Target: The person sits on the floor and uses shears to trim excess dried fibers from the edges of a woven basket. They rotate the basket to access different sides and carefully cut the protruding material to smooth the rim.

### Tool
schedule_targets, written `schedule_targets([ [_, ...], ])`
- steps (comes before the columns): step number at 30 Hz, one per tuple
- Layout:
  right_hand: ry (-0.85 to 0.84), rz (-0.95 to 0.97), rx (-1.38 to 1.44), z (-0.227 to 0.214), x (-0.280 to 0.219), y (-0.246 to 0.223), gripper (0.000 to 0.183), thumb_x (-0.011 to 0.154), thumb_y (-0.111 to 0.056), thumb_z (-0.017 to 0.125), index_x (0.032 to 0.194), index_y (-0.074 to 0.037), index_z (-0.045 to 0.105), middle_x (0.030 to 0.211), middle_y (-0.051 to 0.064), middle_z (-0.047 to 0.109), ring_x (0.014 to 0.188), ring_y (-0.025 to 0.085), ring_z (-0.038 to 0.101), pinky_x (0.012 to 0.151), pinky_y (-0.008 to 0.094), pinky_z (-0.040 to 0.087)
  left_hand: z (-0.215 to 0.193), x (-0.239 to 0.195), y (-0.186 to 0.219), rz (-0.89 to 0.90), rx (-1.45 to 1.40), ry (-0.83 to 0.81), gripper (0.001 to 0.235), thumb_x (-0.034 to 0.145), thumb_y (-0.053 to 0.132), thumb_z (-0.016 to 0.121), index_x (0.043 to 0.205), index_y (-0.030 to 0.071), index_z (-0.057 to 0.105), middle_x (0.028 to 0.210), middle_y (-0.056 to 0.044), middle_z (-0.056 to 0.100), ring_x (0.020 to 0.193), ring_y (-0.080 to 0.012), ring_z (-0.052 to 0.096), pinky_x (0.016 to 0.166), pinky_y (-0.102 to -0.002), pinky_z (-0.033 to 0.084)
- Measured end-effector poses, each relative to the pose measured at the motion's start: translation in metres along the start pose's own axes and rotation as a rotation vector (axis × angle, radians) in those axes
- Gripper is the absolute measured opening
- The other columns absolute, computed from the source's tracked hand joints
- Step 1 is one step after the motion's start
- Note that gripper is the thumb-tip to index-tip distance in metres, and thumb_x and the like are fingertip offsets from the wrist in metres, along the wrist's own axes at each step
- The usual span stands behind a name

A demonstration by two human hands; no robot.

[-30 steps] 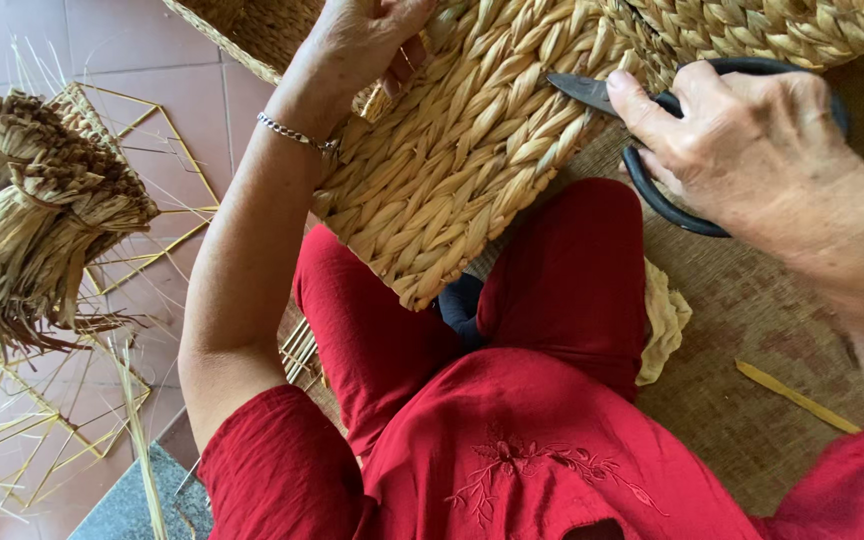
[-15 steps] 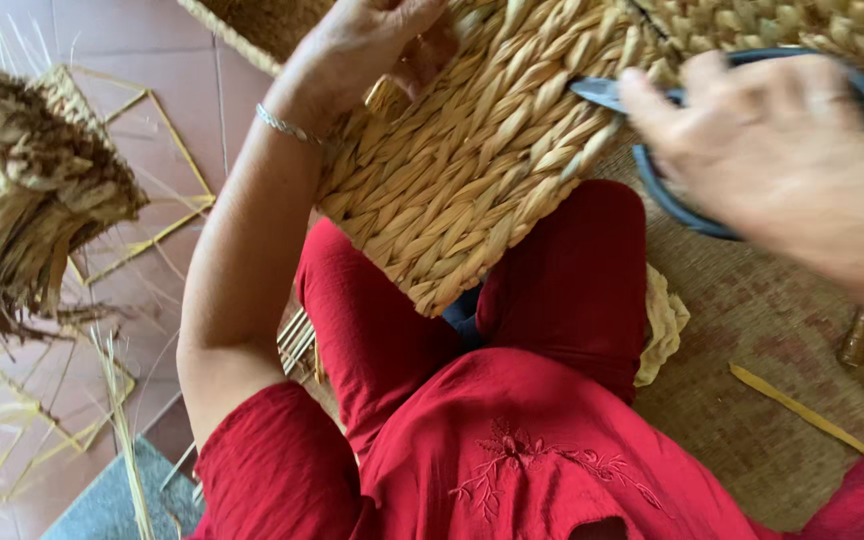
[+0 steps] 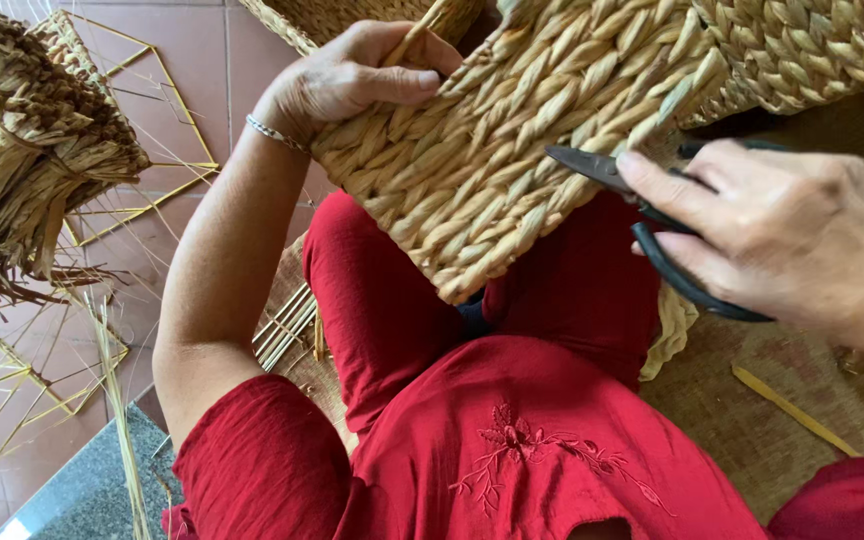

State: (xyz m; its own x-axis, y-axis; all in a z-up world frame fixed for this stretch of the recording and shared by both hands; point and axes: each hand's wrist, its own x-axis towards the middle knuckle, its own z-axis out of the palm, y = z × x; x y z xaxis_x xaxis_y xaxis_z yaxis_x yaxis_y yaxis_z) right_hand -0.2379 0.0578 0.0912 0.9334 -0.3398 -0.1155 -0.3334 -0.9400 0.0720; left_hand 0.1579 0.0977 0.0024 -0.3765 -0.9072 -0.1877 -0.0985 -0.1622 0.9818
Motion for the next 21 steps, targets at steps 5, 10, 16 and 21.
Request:
schedule_targets([
  [5,0.167,-0.033,0.024,-0.019,0.03,-0.019,0.055,0.083,-0.03,0.076,0.135,-0.016,0.07,0.085,0.004,0.063,0.06,0.016,0.063,0.051,0.031,0.053,0.004,-0.005,0.008,0.048,0.0,0.029,0.047,0.098,0.031,0.073,0.133,0.001,0.066,0.118,-0.002,0.071,0.109,-0.0103,0.065,0.101,-0.029,0.054],
  [10,0.034,-0.001,0.036,-0.024,0.049,-0.029,0.053,0.084,-0.032,0.076,0.135,-0.02,0.072,0.088,0.003,0.065,0.058,0.014,0.064,0.05,0.029,0.054,0.007,-0.003,0.006,-0.046,-0.004,0.053,0.043,0.097,0.035,0.07,0.129,0.006,0.069,0.107,-0.002,0.072,0.1,-0.0096,0.066,0.092,-0.028,0.055],
  [16,0.064,-0.008,0.003,-0.035,0.058,-0.037,0.049,0.084,-0.027,0.076,0.131,-0.018,0.073,0.084,0.004,0.061,0.05,0.014,0.058,0.048,0.03,0.052,0.002,0.006,-0.016,-0.014,-0.142,0.001,0.046,0.103,0.038,0.061,0.135,0.006,0.069,0.114,-0.003,0.074,0.107,-0.0116,0.067,0.099,-0.027,0.053],
  [21,-0.033,-0.044,-0.039,-0.036,0.065,-0.036,0.049,0.087,-0.027,0.074,0.135,-0.017,0.071,0.076,0.004,0.056,0.043,0.014,0.054,0.039,0.03,0.049,0.004,0.011,-0.025,-0.095,-0.172,0.031,0.046,0.1,0.041,0.064,0.122,0.003,0.075,0.112,-0.006,0.078,0.105,-0.0118,0.07,0.095,-0.027,0.055],
])
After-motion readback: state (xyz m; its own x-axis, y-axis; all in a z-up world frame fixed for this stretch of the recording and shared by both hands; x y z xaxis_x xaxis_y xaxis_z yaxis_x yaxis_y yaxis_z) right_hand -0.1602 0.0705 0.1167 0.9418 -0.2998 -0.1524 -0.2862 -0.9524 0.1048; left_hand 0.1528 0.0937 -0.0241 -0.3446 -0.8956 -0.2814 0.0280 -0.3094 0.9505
